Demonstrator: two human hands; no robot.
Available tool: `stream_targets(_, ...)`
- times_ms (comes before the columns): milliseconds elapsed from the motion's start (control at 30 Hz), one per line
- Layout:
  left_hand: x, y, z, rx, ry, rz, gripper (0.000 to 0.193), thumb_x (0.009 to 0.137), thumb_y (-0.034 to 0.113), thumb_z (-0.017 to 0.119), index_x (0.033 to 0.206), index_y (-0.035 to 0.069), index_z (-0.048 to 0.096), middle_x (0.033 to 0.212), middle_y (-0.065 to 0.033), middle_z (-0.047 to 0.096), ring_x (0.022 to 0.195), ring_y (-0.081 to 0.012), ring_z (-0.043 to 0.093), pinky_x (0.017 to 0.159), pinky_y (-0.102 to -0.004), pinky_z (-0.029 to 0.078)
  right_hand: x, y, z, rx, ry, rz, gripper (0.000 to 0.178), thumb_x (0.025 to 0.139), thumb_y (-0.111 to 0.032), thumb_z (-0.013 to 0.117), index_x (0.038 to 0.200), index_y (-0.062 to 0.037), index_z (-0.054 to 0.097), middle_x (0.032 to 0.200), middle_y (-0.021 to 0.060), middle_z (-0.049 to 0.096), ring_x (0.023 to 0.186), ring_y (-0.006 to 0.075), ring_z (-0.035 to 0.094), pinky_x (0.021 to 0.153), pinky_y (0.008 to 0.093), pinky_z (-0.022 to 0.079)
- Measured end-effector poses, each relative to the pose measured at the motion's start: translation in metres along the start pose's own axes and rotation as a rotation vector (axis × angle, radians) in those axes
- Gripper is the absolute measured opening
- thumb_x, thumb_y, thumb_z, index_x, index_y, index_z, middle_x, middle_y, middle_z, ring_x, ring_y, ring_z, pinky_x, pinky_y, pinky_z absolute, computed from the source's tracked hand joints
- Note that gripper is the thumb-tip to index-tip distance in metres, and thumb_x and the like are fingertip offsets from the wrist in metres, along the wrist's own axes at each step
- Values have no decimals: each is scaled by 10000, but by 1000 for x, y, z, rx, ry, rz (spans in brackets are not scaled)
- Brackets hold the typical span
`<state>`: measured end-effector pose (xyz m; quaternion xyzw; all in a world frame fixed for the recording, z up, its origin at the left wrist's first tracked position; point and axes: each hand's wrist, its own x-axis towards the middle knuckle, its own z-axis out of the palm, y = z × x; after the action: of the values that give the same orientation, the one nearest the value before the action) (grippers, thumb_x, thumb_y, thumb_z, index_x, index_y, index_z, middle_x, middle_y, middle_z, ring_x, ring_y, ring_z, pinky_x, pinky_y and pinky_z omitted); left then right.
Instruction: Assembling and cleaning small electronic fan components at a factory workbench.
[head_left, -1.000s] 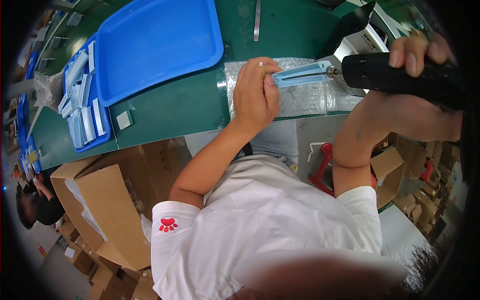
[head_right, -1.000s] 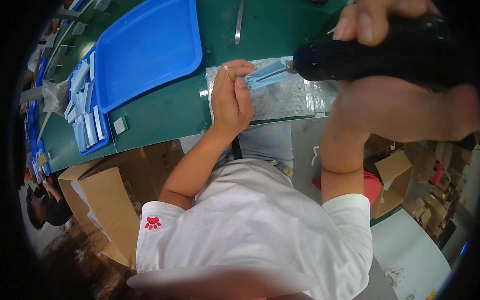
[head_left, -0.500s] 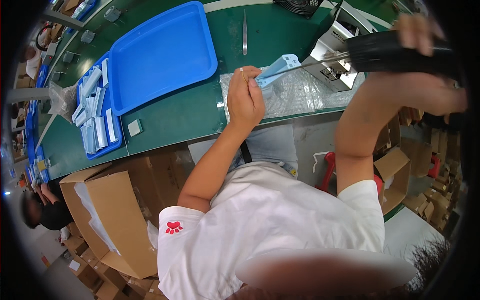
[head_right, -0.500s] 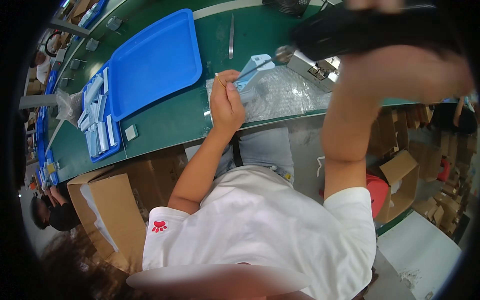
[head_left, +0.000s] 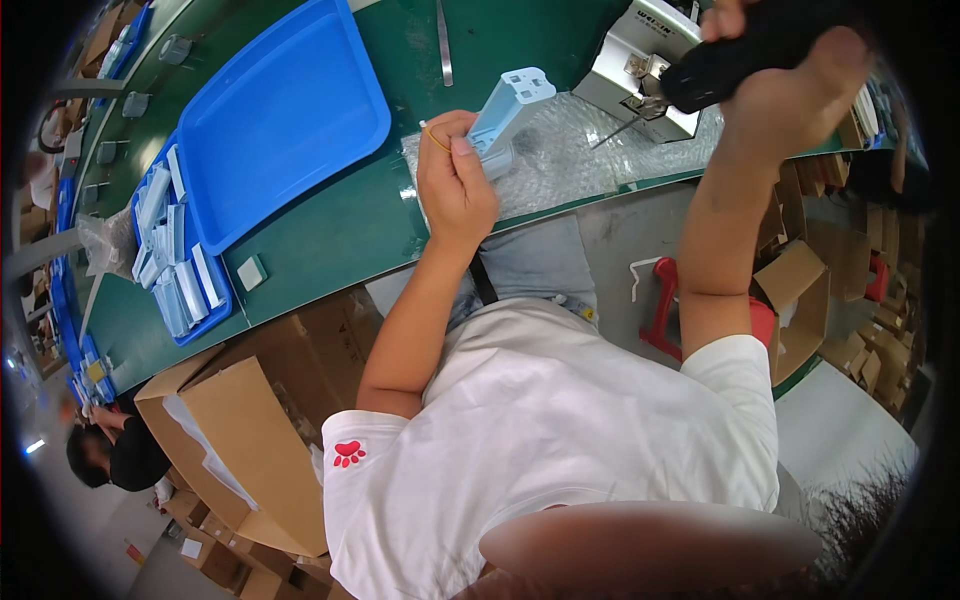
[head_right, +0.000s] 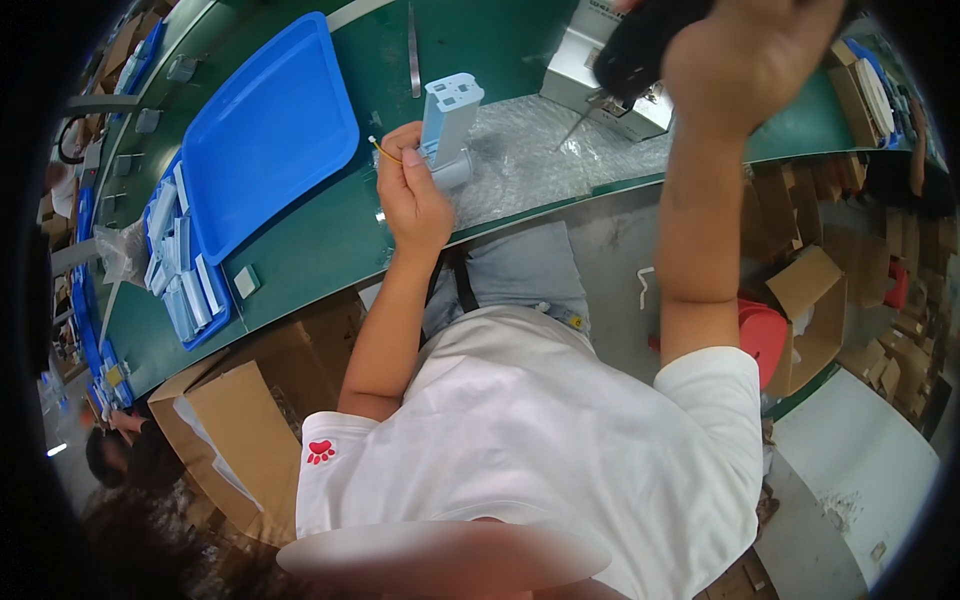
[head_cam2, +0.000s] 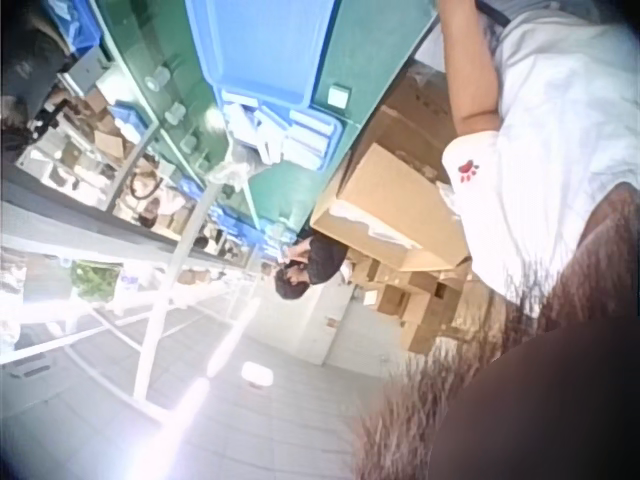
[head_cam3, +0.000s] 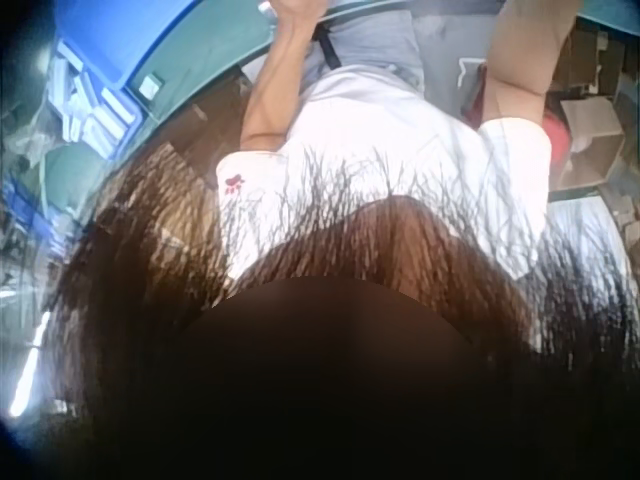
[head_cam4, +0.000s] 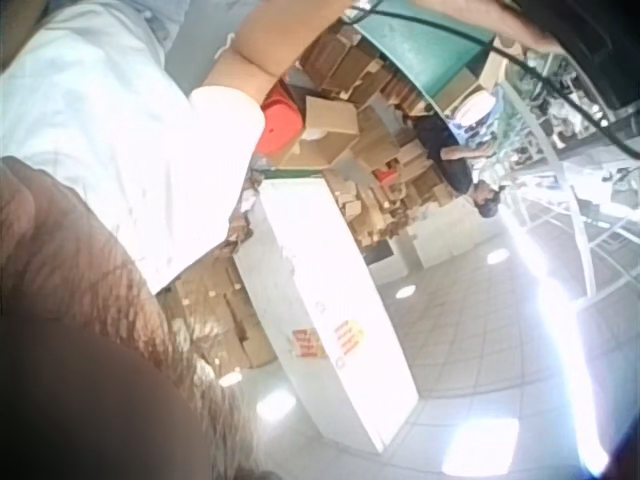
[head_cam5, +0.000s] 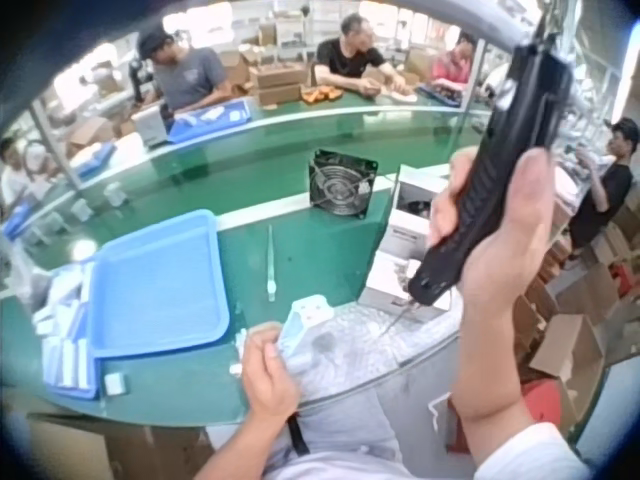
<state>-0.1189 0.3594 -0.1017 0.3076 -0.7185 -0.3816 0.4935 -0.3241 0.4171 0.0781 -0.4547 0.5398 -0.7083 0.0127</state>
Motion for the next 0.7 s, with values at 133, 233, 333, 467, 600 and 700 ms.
stream_targets(133, 0, 1, 1, -7, 33, 33, 199, 1033, 81, 429, 1026, -15, 603, 1065, -179, 657, 951, -309, 623, 862, -382, 482, -16, 16, 17, 112, 235, -101, 472, 1080, -473, 481, 1237, -30, 440, 867, 130, 590, 535, 159, 568, 465, 277, 490)
stream_targets(233, -1, 1, 0, -8, 37, 31, 199, 1031, 80, 430, 1029, -13, 606, 1068, -176, 658, 956, -307, 624, 868, -380, 482, -16, 24, 14, 130, 203, -131, 461, 1084, -442, 481, 1296, -39, 412, 869, 137, 590, 542, 170, 576, 467, 285, 498)
stream_targets(333, -2, 1, 1, -19, 34, 8, 201, 1029, 80, 431, 1031, -12, 609, 1070, -173, 658, 958, -305, 626, 868, -378, 482, -18, 22, 13, 128, 169, -149, 469, 1083, -434, 486, 1335, -48, 401, 869, 135, 589, 549, 171, 580, 467, 284, 499)
stream_targets(467, -1, -2, 1, -8, 34, 6, 203, 1028, 85, 435, 1028, -13, 613, 1071, -173, 657, 955, -304, 628, 864, -375, 483, -22, 20, 16, 169, 189, -104, 479, 1080, -431, 493, 1366, -61, 387, 872, 135, 590, 553, 170, 583, 468, 281, 501)
stream_targets(600, 0, -3, 1, -15, 41, 27, 208, 1028, 89, 433, 1024, -15, 613, 1069, -176, 657, 956, -311, 629, 864, -382, 483, -20, 16, 14, 173, 166, -156, 466, 1076, -436, 501, 1321, -53, 402, 863, 133, 594, 531, 170, 574, 464, 281, 501)
stream_targets(700, 2, 0, 5, -5, 29, 6, 211, 1029, 92, 431, 1019, -17, 612, 1069, -178, 658, 954, -316, 628, 868, -389, 481, 7, -2, -13, 255, 194, -96, 458, 1063, -490, 516, 1156, -43, 480, 840, 114, 601, 467, 164, 540, 444, 286, 486)
